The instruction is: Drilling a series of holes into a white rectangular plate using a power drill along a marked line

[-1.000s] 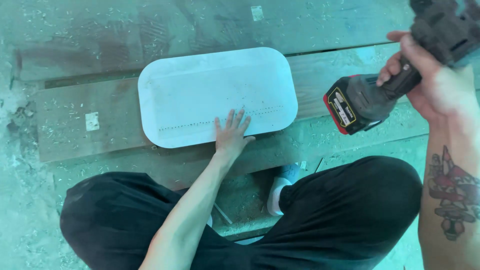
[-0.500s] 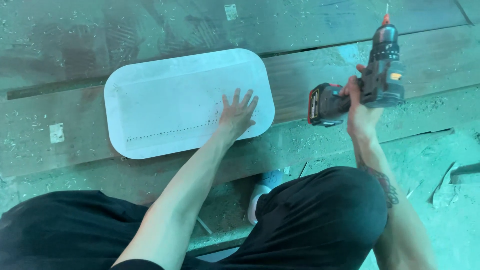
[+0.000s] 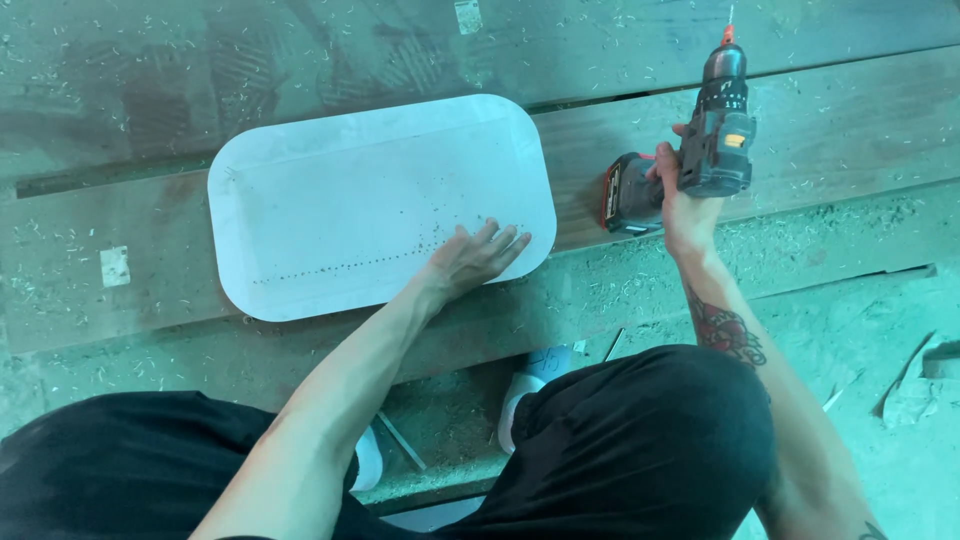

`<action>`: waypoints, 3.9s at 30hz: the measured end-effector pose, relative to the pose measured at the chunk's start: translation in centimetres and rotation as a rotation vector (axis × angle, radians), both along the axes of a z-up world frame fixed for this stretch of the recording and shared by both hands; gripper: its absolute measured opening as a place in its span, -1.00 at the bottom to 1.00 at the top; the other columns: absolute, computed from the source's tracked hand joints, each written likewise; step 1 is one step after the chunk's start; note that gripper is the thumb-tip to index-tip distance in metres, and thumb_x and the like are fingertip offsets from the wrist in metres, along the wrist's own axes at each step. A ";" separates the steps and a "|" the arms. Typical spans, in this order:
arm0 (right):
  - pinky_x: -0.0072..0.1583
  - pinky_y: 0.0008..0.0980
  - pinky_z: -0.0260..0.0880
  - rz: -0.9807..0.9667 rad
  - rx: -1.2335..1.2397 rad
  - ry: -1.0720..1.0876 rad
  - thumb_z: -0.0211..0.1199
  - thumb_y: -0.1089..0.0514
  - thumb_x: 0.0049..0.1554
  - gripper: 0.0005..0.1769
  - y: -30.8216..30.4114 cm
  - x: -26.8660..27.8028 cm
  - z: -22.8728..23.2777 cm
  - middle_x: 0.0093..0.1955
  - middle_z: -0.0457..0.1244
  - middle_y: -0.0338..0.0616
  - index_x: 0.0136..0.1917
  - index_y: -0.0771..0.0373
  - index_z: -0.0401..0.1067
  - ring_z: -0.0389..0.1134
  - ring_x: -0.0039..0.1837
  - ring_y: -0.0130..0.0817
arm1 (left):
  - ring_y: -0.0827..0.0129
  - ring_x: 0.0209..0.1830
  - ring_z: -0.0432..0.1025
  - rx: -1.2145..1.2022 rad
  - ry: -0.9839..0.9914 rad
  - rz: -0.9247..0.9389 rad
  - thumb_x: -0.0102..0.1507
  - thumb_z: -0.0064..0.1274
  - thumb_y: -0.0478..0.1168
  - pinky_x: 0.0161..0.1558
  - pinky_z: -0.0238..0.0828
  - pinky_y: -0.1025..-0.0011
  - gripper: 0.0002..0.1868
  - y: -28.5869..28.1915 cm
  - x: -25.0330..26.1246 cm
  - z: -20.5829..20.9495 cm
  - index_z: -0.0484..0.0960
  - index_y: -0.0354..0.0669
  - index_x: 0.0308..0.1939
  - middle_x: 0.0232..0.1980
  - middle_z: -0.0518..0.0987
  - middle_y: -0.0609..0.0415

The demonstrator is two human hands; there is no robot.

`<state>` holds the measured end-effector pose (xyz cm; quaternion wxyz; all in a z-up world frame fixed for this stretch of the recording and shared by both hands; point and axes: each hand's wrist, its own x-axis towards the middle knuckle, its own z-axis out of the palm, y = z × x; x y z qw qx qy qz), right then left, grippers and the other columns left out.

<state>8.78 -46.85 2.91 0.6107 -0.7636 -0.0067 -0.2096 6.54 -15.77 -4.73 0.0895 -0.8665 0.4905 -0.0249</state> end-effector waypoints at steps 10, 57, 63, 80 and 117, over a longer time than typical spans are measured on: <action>0.06 -0.46 0.49 0.004 0.051 0.082 0.29 0.17 0.44 -0.67 0.0 -0.3 0.5 -0.23 0.29 -0.20 0.39 0.29 0.34 0.47 -0.11 -0.39 | 0.06 0.28 0.31 -0.031 0.044 0.036 0.35 0.01 -0.36 -0.04 0.62 0.05 -0.59 0.9 -0.3 -0.9 0.51 -0.11 0.31 0.38 0.31 -0.02; 0.54 0.12 0.03 0.681 -1.013 -0.388 0.04 -0.36 0.32 -0.23 28.9 -12.3 -5.8 0.55 0.14 0.26 0.44 0.33 0.35 0.08 0.60 0.23 | 0.31 -0.27 0.43 -0.324 -0.402 0.022 0.32 0.07 -0.32 -0.64 0.41 0.48 -0.52 17.4 2.8 10.1 0.39 0.06 0.32 -0.11 0.36 0.17; 0.65 0.09 -0.32 1.009 -1.271 -0.410 -0.32 -0.29 0.43 -0.38 28.5 -7.8 -9.5 0.77 -0.17 -0.50 0.68 -0.21 0.03 -0.27 0.76 -0.07 | 0.32 -0.26 0.40 -0.355 -0.257 0.139 0.39 -0.02 -0.34 -0.67 0.31 0.49 -0.49 18.2 3.9 10.5 0.31 0.09 0.41 -0.06 0.36 0.18; 0.59 0.11 -0.07 -0.104 -1.019 0.479 0.14 -0.33 0.33 -0.03 17.3 9.8 -11.5 0.66 -0.15 0.31 0.66 0.38 -0.09 -0.09 0.65 0.22 | 0.24 -0.32 0.58 -0.399 -0.261 0.346 0.34 0.03 -0.44 -0.52 0.49 0.41 -0.51 17.6 6.2 9.8 0.44 0.01 0.33 -0.12 0.61 0.00; 0.63 0.06 -0.15 0.677 -0.731 -0.249 0.38 -0.25 0.12 0.01 35.9 -4.8 -9.9 0.67 0.01 0.11 0.65 0.22 0.11 -0.05 0.69 0.10 | 0.26 -0.08 0.51 -0.429 -0.101 0.344 0.30 0.00 -0.48 -0.39 0.52 0.34 -0.54 19.6 6.9 14.3 0.46 0.01 0.24 -0.01 0.55 0.14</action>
